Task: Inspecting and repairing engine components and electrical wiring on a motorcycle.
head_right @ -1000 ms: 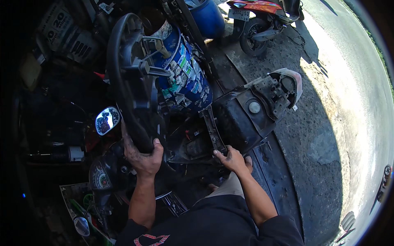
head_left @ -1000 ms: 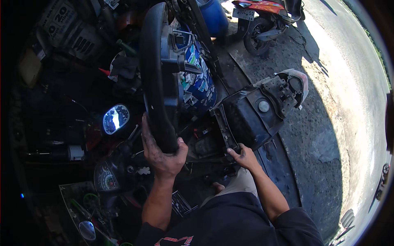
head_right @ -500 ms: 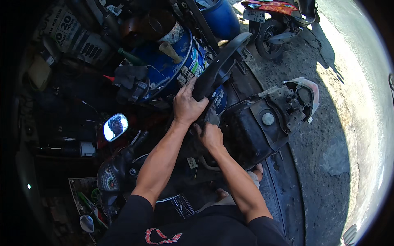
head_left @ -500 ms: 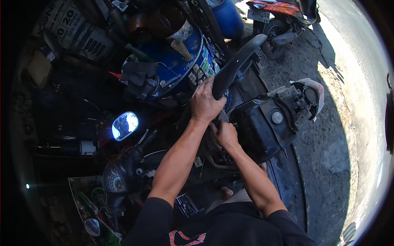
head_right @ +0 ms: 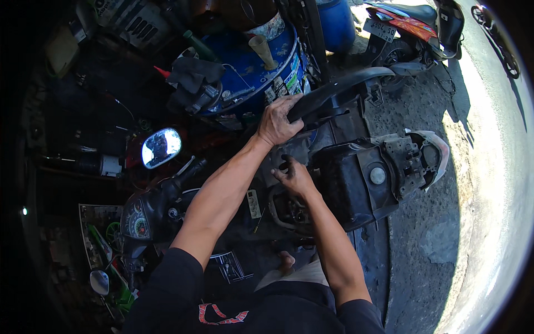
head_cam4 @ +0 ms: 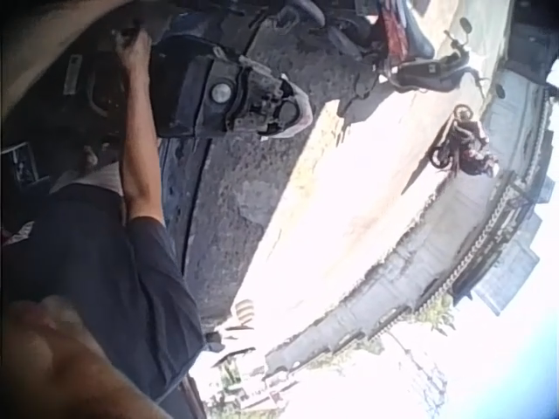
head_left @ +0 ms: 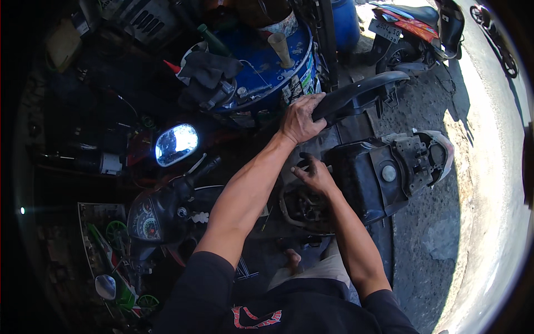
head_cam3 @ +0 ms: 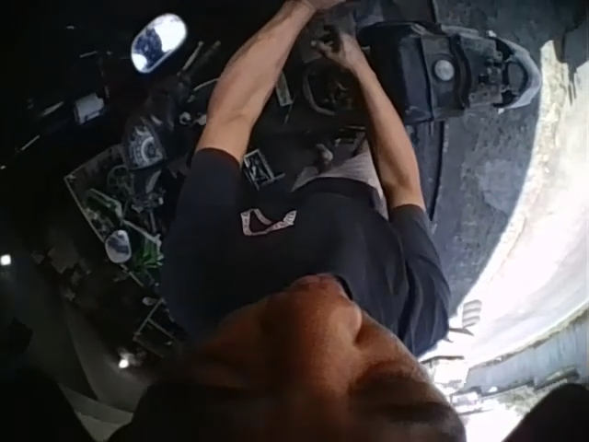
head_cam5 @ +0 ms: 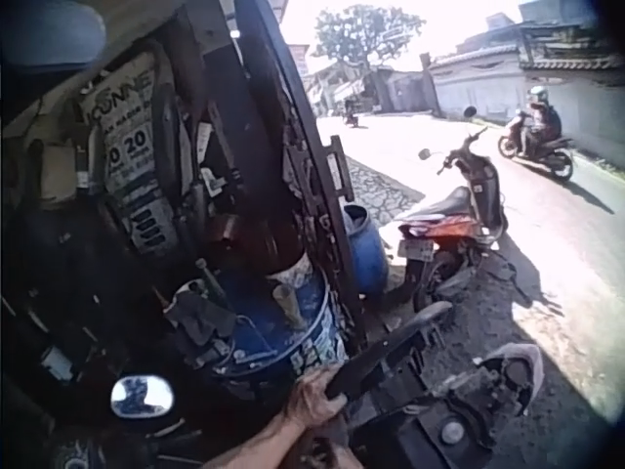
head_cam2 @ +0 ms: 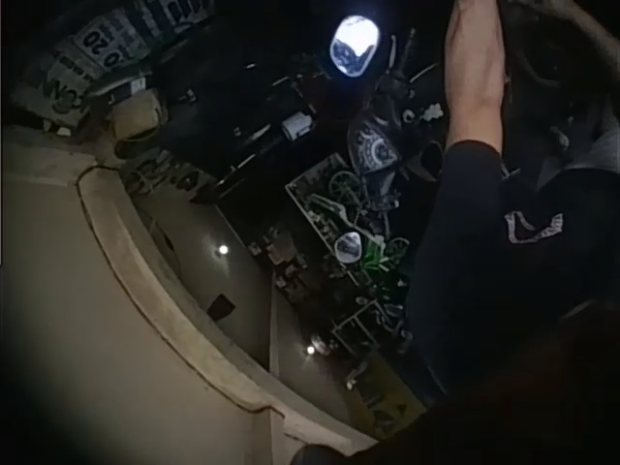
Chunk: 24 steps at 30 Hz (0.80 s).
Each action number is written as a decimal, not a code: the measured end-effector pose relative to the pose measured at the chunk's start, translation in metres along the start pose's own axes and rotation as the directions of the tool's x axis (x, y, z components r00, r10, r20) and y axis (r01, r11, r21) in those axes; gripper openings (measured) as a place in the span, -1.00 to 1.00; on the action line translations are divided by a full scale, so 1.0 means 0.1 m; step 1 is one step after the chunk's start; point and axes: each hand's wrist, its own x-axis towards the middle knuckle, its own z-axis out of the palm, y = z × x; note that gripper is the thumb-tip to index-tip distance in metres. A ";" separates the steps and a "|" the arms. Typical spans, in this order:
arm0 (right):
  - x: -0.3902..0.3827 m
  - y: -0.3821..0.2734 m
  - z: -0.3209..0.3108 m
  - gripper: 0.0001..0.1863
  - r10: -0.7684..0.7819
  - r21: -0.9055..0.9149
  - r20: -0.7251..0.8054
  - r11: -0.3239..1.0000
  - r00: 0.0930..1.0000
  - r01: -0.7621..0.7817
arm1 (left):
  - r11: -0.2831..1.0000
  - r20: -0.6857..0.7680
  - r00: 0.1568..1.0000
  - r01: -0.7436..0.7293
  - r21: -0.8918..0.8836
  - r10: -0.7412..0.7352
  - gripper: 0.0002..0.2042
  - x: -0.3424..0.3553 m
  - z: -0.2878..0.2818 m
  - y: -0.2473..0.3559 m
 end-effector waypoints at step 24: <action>-2.39 1.25 -1.07 -0.53 0.500 0.211 -0.251 0.864 0.829 -0.457 | 0.823 -0.148 0.879 0.477 0.307 -0.454 -0.36 -0.45 0.06 -0.37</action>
